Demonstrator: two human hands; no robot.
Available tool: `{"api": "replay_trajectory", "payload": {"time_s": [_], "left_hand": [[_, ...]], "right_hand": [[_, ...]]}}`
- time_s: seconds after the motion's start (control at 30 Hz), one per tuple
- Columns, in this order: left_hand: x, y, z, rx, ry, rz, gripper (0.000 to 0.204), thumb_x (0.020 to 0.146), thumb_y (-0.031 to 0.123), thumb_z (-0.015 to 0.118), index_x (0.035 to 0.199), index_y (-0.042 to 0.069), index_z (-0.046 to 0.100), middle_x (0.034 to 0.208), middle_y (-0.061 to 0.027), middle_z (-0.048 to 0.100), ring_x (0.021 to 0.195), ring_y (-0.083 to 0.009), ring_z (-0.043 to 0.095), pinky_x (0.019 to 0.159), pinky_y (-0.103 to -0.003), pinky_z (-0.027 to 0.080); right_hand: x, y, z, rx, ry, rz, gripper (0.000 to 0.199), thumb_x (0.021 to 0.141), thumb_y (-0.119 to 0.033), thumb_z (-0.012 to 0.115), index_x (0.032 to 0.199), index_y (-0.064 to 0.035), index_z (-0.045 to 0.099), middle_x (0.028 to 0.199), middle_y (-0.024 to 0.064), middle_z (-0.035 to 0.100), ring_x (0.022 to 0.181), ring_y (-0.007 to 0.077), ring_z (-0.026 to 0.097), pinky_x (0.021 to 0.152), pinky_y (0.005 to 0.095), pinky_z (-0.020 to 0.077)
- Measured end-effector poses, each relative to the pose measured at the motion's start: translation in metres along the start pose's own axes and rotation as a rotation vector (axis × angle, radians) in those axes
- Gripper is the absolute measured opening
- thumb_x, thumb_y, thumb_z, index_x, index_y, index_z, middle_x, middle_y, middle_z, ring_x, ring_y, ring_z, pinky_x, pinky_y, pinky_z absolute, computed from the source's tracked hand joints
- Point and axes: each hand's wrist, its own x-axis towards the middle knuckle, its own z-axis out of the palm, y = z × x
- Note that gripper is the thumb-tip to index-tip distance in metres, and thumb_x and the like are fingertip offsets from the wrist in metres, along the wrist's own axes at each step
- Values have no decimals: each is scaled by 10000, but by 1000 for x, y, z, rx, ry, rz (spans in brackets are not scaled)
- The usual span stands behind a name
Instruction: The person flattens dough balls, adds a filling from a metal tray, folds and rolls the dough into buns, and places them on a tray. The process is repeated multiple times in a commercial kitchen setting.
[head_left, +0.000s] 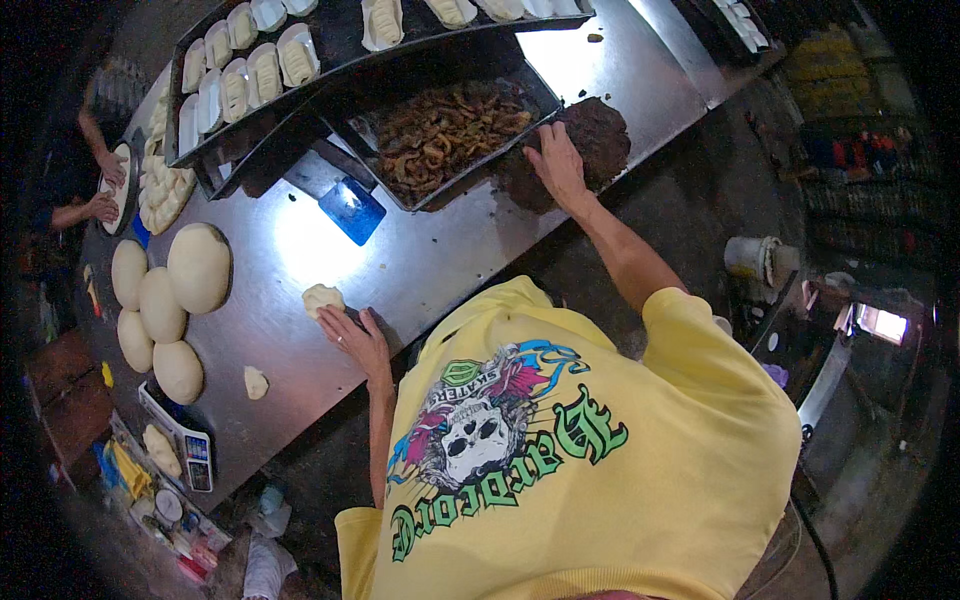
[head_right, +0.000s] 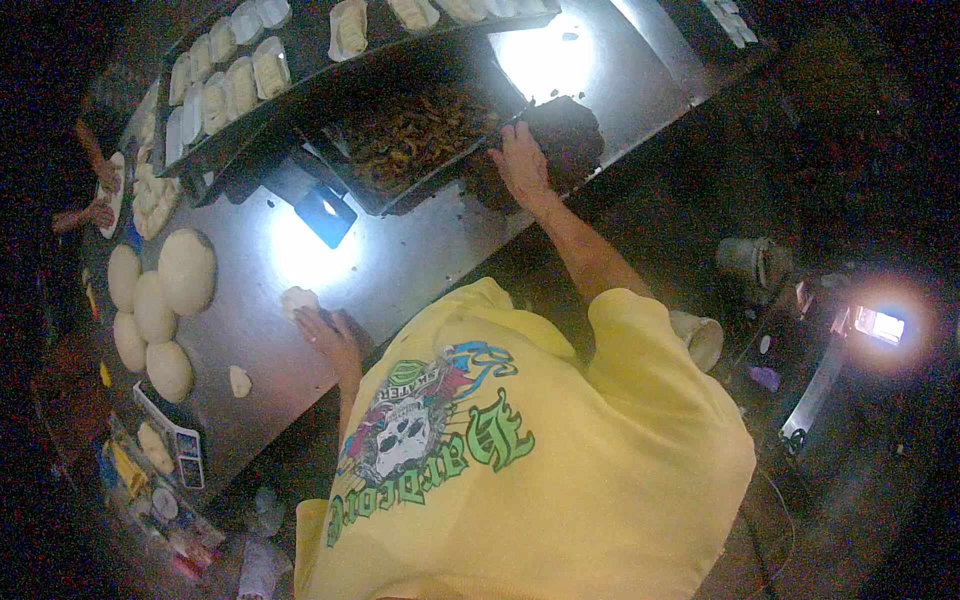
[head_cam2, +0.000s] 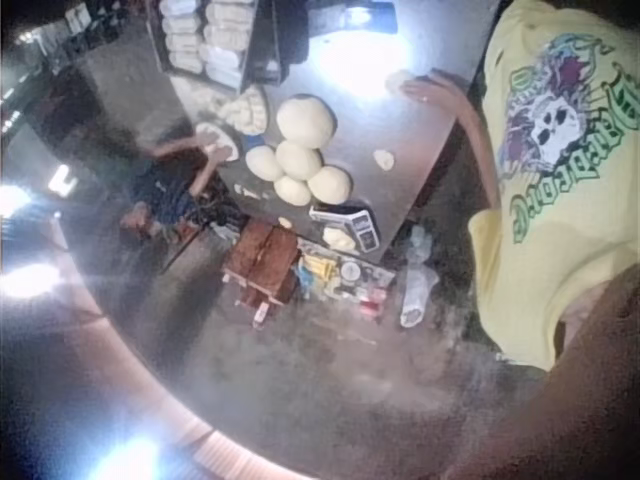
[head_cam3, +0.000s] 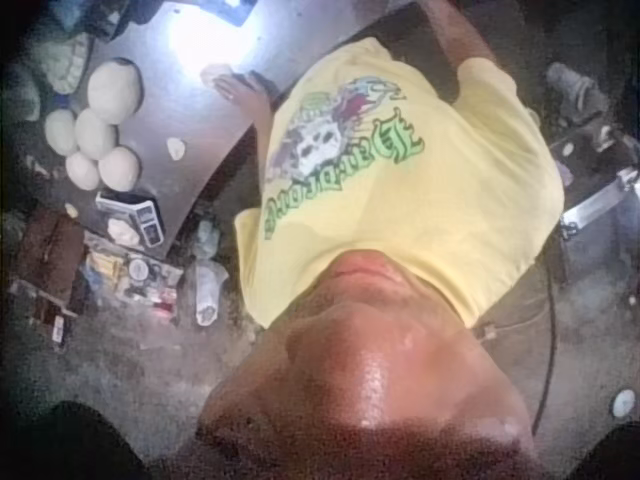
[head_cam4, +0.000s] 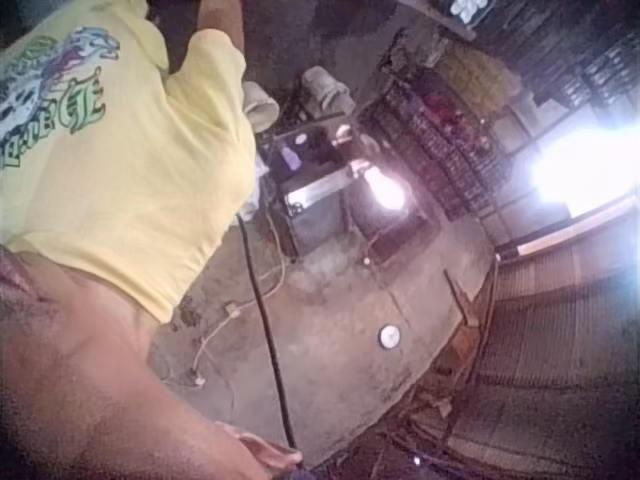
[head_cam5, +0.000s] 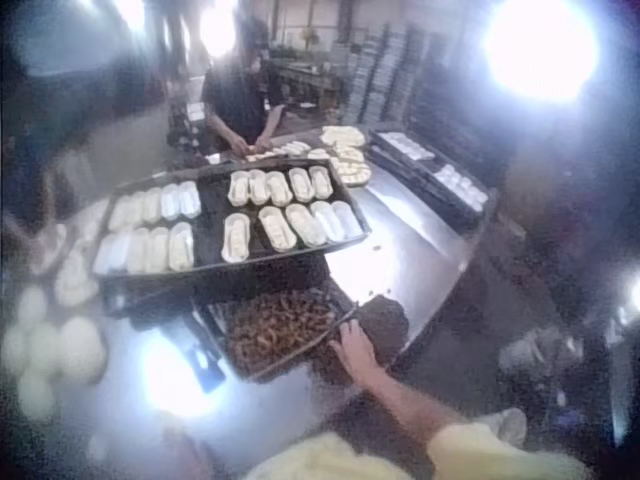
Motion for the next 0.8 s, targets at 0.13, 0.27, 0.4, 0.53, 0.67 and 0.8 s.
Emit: {"api": "replay_trajectory", "payload": {"time_s": [0.13,0.27,0.4,0.53,0.67,0.8], "left_hand": [[-3,4,0,84,-62,-3,723,1054,348,459,1579,-52,164,1654,-260,136,1531,-428,102,1232,-546,81],[-4,-4,-5,-40,-43,10,737,1043,353,472,1580,-51,169,1654,-255,147,1533,-418,114,1229,-551,81],[-10,-34,-9,-113,18,83,730,1014,318,522,1560,-61,219,1642,-254,186,1511,-432,166,1220,-562,110],[-19,-45,-27,71,-148,79,696,977,252,581,1560,8,291,1630,-195,257,1490,-423,209,1205,-587,143],[-21,-63,-31,-42,-84,109,639,958,206,601,1544,89,375,1626,-126,294,1467,-396,254,1196,-595,162],[-24,-76,-37,-79,-27,135,527,952,192,606,1463,119,497,1576,-106,396,1422,-390,328,1181,-583,195]], "right_hand": [[9,17,2,71,45,-109,334,864,-136,728,1139,-6,590,1102,204,570,1024,416,614,847,475,525],[17,44,-2,566,50,207,283,924,-164,707,1158,-9,664,979,108,693,840,208,672,769,367,561],[0,3,-29,1495,-153,486,280,1038,-153,568,1292,-35,582,1187,91,641,975,152,607,946,348,528],[-22,-110,-8,1617,-509,430,344,1036,-213,588,1345,-68,539,1229,91,643,955,154,601,932,328,501],[-46,-229,65,1105,-793,188,349,963,-160,679,1267,-64,536,1221,105,641,965,180,598,920,334,489],[-84,-309,123,764,-890,-455,348,947,-124,658,1269,-39,556,1215,129,620,1055,255,605,940,366,488]]}}
